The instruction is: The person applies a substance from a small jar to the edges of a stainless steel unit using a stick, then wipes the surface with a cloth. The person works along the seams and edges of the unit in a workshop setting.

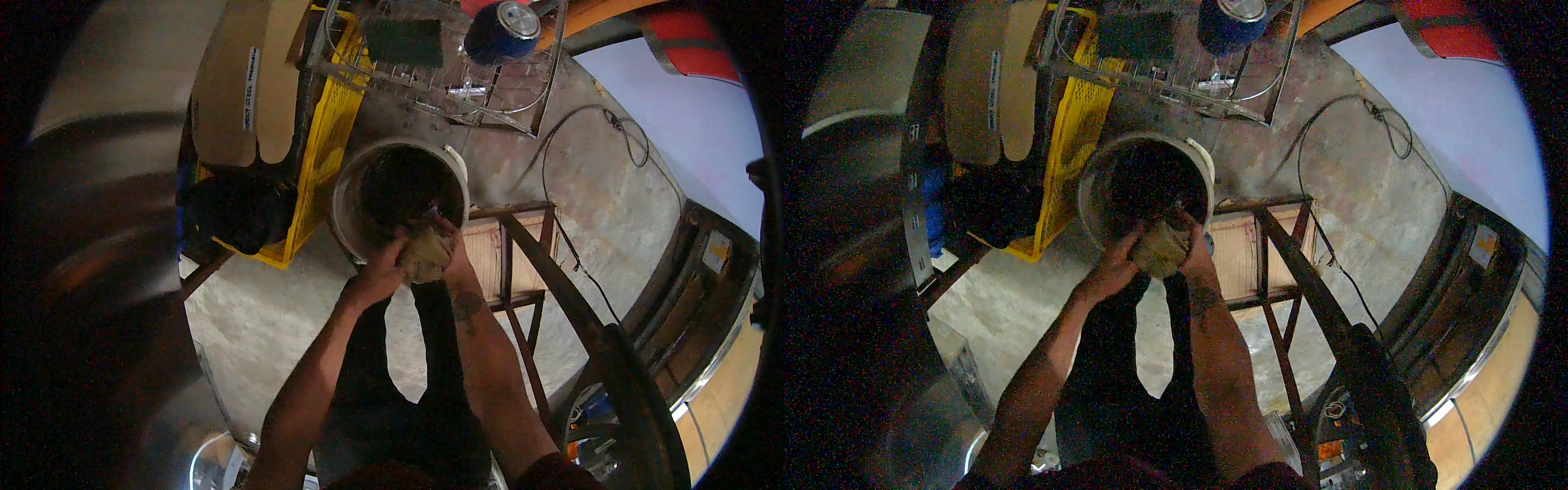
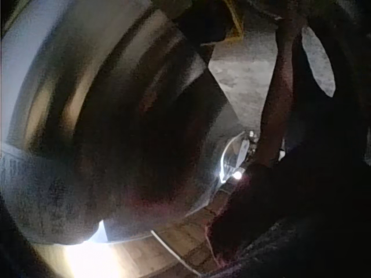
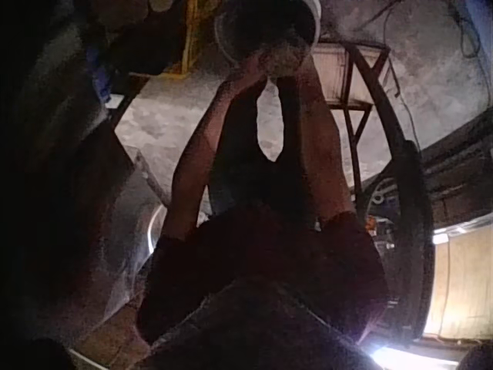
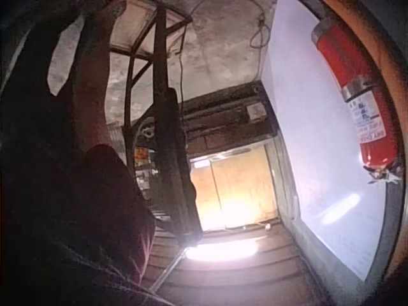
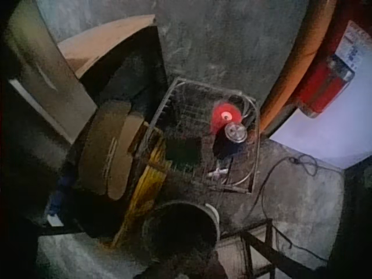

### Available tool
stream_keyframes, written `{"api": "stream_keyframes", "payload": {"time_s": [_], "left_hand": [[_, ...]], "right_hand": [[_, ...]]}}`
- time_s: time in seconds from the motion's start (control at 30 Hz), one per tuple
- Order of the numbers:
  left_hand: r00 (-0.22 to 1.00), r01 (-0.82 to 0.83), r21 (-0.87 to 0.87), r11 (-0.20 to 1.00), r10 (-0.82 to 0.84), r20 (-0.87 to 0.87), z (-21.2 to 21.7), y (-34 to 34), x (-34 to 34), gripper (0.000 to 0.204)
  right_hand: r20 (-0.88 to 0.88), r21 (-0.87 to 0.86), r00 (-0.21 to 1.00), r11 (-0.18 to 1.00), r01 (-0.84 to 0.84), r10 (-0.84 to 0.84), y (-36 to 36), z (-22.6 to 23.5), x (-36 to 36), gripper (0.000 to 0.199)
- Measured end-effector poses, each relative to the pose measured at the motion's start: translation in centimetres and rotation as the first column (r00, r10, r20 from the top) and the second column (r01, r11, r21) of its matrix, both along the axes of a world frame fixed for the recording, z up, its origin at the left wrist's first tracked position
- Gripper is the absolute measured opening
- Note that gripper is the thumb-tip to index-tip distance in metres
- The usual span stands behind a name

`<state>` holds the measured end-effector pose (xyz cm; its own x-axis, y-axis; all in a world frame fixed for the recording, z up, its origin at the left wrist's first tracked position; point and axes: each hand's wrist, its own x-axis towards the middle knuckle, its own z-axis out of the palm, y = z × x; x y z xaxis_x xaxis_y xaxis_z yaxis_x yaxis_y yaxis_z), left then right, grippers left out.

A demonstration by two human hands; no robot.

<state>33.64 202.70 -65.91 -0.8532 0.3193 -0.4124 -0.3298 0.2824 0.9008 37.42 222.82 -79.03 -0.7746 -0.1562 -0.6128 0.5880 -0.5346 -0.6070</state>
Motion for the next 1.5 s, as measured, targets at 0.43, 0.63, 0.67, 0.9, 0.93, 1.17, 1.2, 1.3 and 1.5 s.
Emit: {"api": "stream_keyframes", "payload": {"time_s": [0.43, 0.63, 0.67, 0.9, 0.93, 1.17, 1.2, 1.3, 1.5], "left_hand": [[0.743, -0.258, 0.381, 0.888, -0.069, 0.666, -3.9, -3.9, -6.0, 0.071], [0.623, -0.57, 0.565, 0.596, -0.135, 0.771, -6.5, 0.7, -7.0, 0.056], [0.551, -0.644, 0.584, 0.495, -0.23, 0.802, -6.7, 1.1, -7.2, 0.054], [0.607, -0.303, 0.261, 0.916, -0.026, 0.794, -14.0, 0.7, -8.5, 0.047], [0.597, -0.243, 0.232, 0.942, -0.043, 0.801, -13.8, 0.9, -9.4, 0.051], [0.756, 0.088, 0.031, 0.996, -0.087, 0.649, -12.5, 2.7, -11.9, 0.09], [0.776, 0.098, 0.02, 0.995, -0.089, 0.624, -12.7, 2.7, -11.8, 0.092], [0.817, 0.133, -0.035, 0.991, -0.089, 0.57, -13.6, 2.4, -11.3, 0.095], [0.898, 0.227, -0.262, 0.938, -0.097, 0.429, -16.4, 5.0, -10.9, 0.07]], "right_hand": [[0.481, -0.509, 0.862, 0.851, 0.126, 0.16, -0.4, 9.2, -5.4, 0.083], [0.497, -0.645, 0.863, 0.705, 0.293, 0.096, -3.6, 8.2, -4.2, 0.083], [0.504, -0.652, 0.86, 0.688, 0.318, 0.081, -3.9, 7.8, -4.1, 0.083], [0.5, -0.373, 0.827, 0.926, -0.061, 0.256, -2.7, 6.7, -5.9, 0.074], [0.502, -0.334, 0.82, 0.936, -0.108, 0.274, -2.3, 6.4, -6.2, 0.072], [0.323, -0.051, 0.794, 0.847, -0.529, 0.515, -0.5, 1.8, -8.1, 0.057], [0.301, 0.016, 0.774, 0.809, -0.588, 0.557, -0.5, 1.4, -8.2, 0.057], [0.054, 0.025, 0.888, 0.888, -0.459, 0.457, -1.2, 1.1, -7.4, 0.052], [0.0, 0.742, 0.804, 0.539, -0.398, 0.594, -2.7, -3.1, -6.4, 0.061]]}}
